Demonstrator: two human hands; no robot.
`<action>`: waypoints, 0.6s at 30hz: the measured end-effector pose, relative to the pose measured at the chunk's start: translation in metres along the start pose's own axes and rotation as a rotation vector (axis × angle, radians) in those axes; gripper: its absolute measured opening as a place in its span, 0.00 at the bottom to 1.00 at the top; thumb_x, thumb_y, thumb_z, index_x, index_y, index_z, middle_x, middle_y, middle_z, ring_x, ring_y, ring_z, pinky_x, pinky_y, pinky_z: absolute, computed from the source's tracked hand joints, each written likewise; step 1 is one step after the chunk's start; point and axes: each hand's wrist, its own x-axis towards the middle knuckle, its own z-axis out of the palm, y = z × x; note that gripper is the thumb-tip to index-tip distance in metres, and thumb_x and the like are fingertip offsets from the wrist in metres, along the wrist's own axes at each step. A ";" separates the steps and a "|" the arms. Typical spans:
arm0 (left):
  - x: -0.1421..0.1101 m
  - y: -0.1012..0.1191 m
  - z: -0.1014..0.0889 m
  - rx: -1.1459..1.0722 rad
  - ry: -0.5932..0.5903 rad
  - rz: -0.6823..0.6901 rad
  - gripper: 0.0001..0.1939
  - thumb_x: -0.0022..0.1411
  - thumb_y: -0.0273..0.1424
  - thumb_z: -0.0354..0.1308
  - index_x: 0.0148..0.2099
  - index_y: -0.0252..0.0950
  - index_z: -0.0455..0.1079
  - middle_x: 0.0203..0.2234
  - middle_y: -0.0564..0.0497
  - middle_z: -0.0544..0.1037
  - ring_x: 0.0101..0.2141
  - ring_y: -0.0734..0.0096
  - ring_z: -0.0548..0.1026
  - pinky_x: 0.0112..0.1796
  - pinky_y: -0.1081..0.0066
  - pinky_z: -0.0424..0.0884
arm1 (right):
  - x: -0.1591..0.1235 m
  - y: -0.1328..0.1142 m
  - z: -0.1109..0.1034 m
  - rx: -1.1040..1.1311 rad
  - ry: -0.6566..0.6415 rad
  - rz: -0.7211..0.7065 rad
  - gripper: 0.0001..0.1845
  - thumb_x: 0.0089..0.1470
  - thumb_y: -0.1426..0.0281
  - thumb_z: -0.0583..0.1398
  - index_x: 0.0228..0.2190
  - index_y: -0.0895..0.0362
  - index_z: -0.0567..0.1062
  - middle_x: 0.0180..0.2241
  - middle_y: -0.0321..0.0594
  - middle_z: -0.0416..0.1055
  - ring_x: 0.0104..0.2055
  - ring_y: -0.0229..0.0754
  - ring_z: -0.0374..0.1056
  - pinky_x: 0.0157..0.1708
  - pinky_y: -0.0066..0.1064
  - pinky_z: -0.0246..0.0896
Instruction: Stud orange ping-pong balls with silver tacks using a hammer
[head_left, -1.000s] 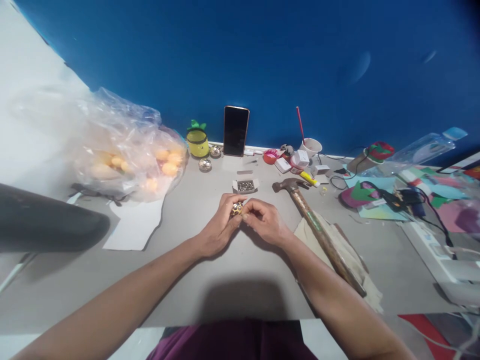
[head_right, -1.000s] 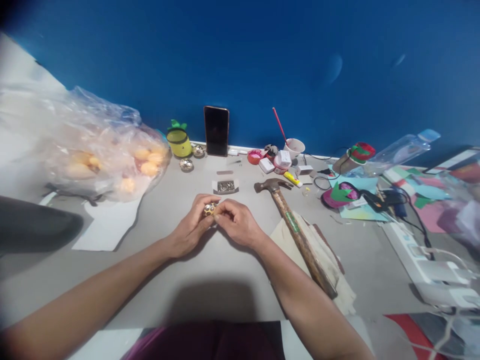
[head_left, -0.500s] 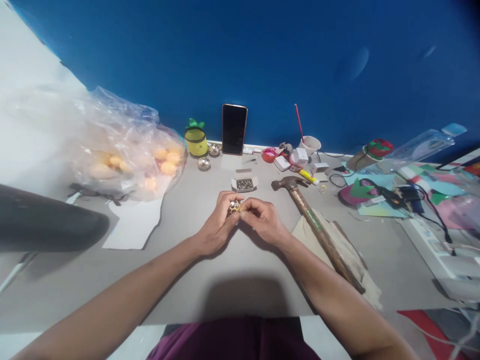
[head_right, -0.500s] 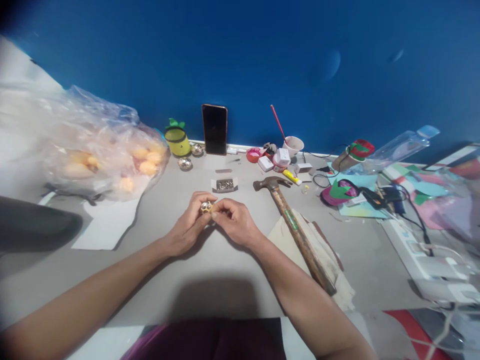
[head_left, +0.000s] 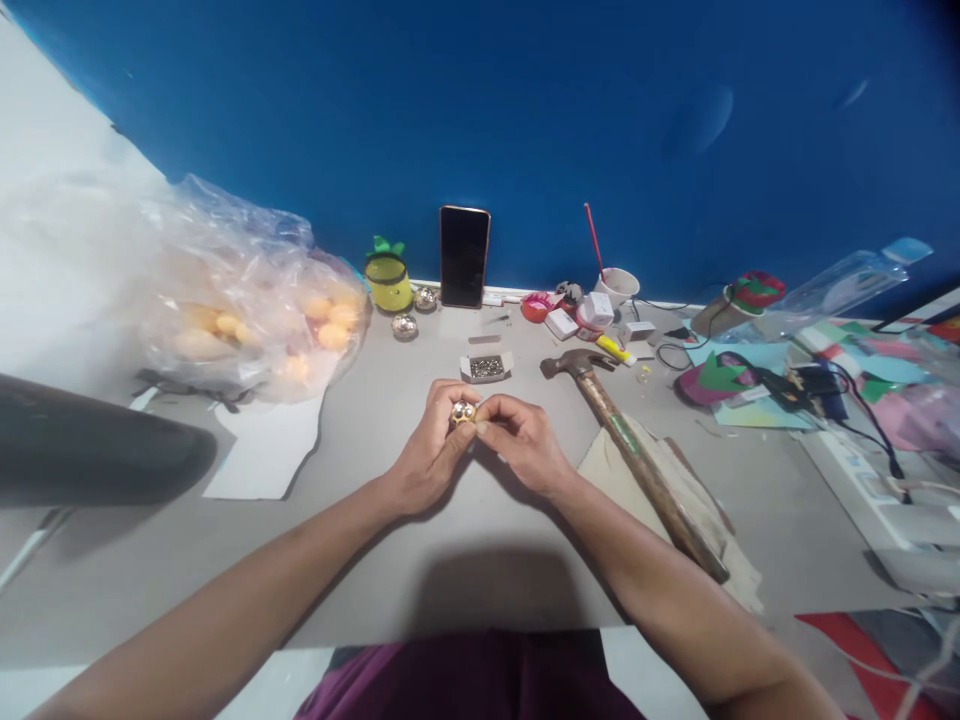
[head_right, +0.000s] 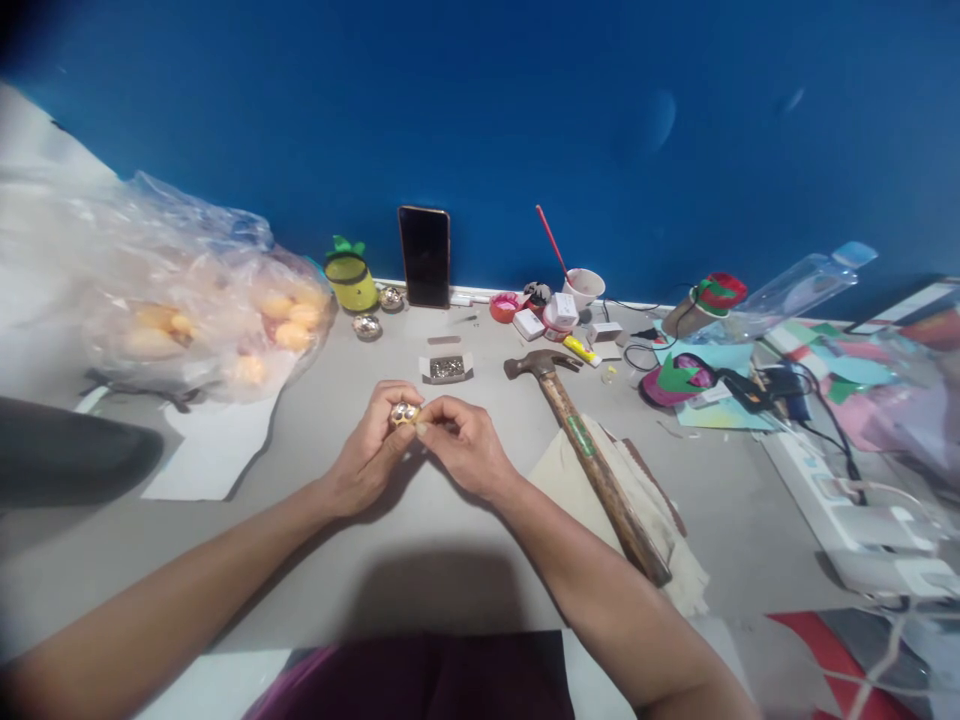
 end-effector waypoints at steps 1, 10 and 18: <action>0.000 0.001 0.000 0.007 0.002 0.008 0.18 0.76 0.45 0.47 0.57 0.39 0.62 0.48 0.43 0.66 0.48 0.60 0.67 0.49 0.61 0.67 | 0.000 -0.001 0.000 0.001 0.000 -0.002 0.14 0.55 0.59 0.66 0.27 0.56 0.74 0.26 0.33 0.69 0.29 0.36 0.62 0.33 0.30 0.59; 0.000 0.008 0.002 0.071 0.066 0.129 0.12 0.77 0.40 0.46 0.52 0.39 0.62 0.44 0.46 0.66 0.45 0.63 0.67 0.46 0.63 0.67 | -0.001 -0.006 0.000 0.023 -0.022 0.017 0.15 0.54 0.57 0.66 0.27 0.55 0.74 0.25 0.33 0.68 0.29 0.37 0.63 0.31 0.30 0.58; 0.000 0.009 0.003 -0.006 0.091 0.025 0.14 0.74 0.43 0.51 0.51 0.39 0.65 0.44 0.46 0.68 0.44 0.62 0.68 0.45 0.62 0.67 | -0.002 -0.006 0.003 0.037 0.017 0.065 0.11 0.51 0.60 0.65 0.26 0.55 0.73 0.25 0.33 0.68 0.29 0.37 0.64 0.28 0.29 0.60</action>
